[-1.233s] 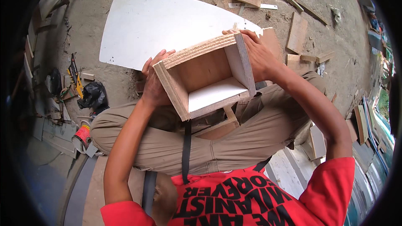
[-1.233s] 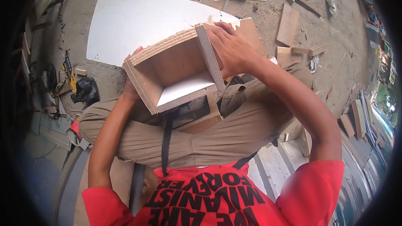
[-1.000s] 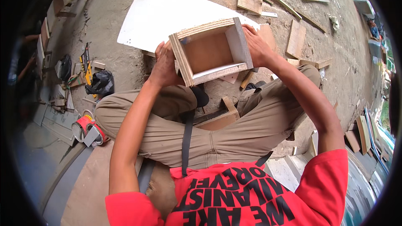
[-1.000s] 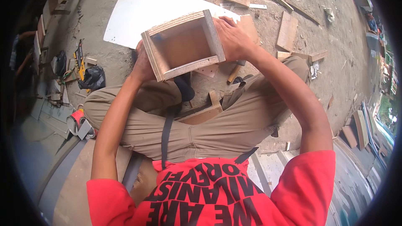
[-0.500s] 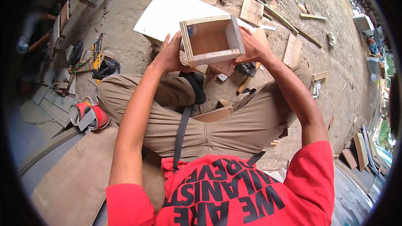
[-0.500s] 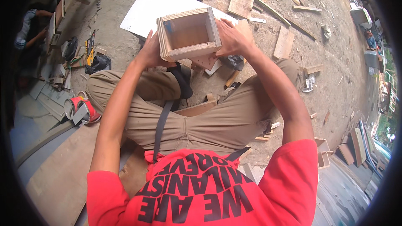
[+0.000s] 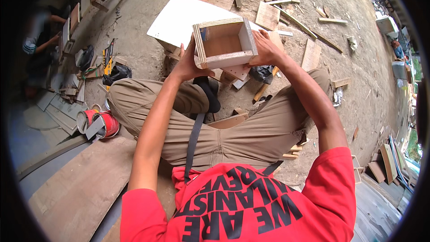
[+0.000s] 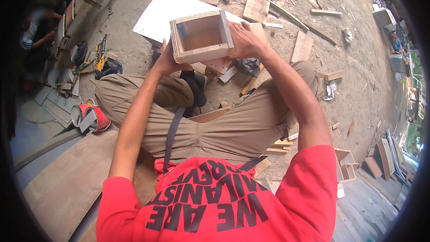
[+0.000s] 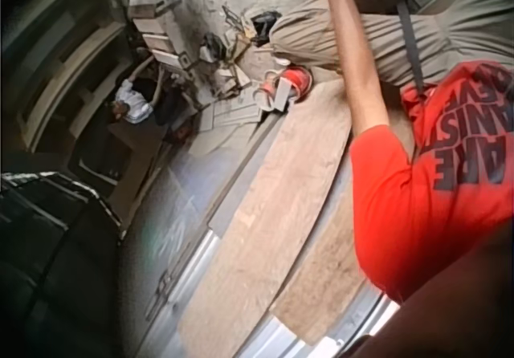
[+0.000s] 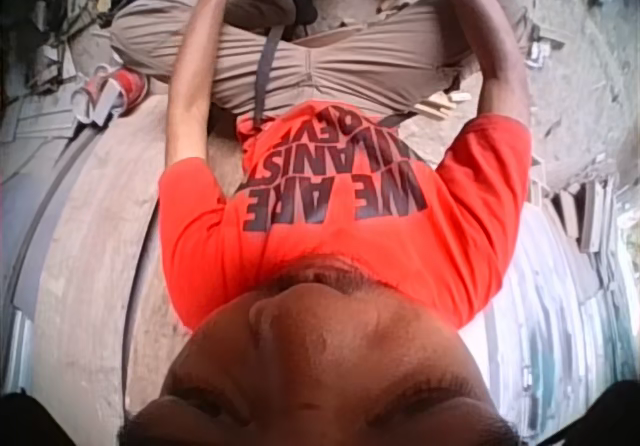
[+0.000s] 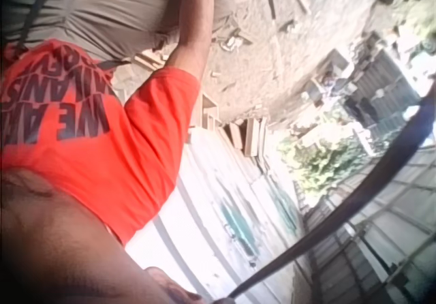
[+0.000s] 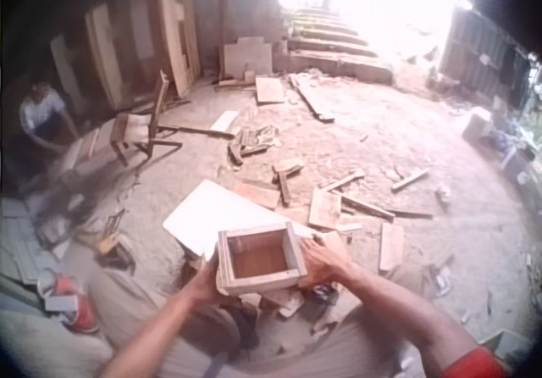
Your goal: The person sits on the ground and assembles a small wooden box by hammering nails into the joints. They repeatedly pick up pieces, align them, and hammer them together, then inspect the assembled box.
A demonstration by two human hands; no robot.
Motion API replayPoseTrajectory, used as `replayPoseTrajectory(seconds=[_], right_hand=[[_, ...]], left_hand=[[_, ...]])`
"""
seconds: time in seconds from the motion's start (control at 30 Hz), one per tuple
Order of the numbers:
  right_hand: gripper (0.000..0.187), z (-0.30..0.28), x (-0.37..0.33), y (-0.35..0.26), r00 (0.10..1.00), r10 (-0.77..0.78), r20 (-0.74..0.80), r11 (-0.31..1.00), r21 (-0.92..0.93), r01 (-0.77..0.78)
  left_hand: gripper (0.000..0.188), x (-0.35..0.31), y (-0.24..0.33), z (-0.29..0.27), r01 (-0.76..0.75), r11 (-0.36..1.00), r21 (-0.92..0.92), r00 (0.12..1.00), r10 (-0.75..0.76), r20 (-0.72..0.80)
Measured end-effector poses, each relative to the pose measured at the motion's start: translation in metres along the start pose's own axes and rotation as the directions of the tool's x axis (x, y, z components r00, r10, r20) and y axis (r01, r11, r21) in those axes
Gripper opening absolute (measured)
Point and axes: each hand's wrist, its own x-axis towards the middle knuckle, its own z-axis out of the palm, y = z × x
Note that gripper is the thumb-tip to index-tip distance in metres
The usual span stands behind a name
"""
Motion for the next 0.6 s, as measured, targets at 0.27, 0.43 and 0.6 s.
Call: replayPoseTrajectory(seconds=[0.27, 0.43, 0.6], right_hand=[[0.113, -0.038, 0.007, -0.015, 0.981, 0.081, 0.178, 0.943, 0.306, -0.133], [0.1, -0.073, -0.008, -0.025, 0.844, 0.177, 0.506, 0.818, 0.4, -0.412], [0.098, -0.091, -0.028, -0.023, 0.852, 0.091, 0.516, 0.697, 0.577, -0.425]], left_hand=[[0.129, 0.024, 0.028, -0.033, 0.313, 0.816, -0.486, 0.95, -0.272, 0.155], [0.123, 0.048, 0.053, -0.082, 0.585, 0.74, -0.333, 0.781, -0.402, 0.479], [0.142, 0.066, 0.034, -0.097, 0.771, 0.608, -0.19, 0.529, -0.445, 0.723]])
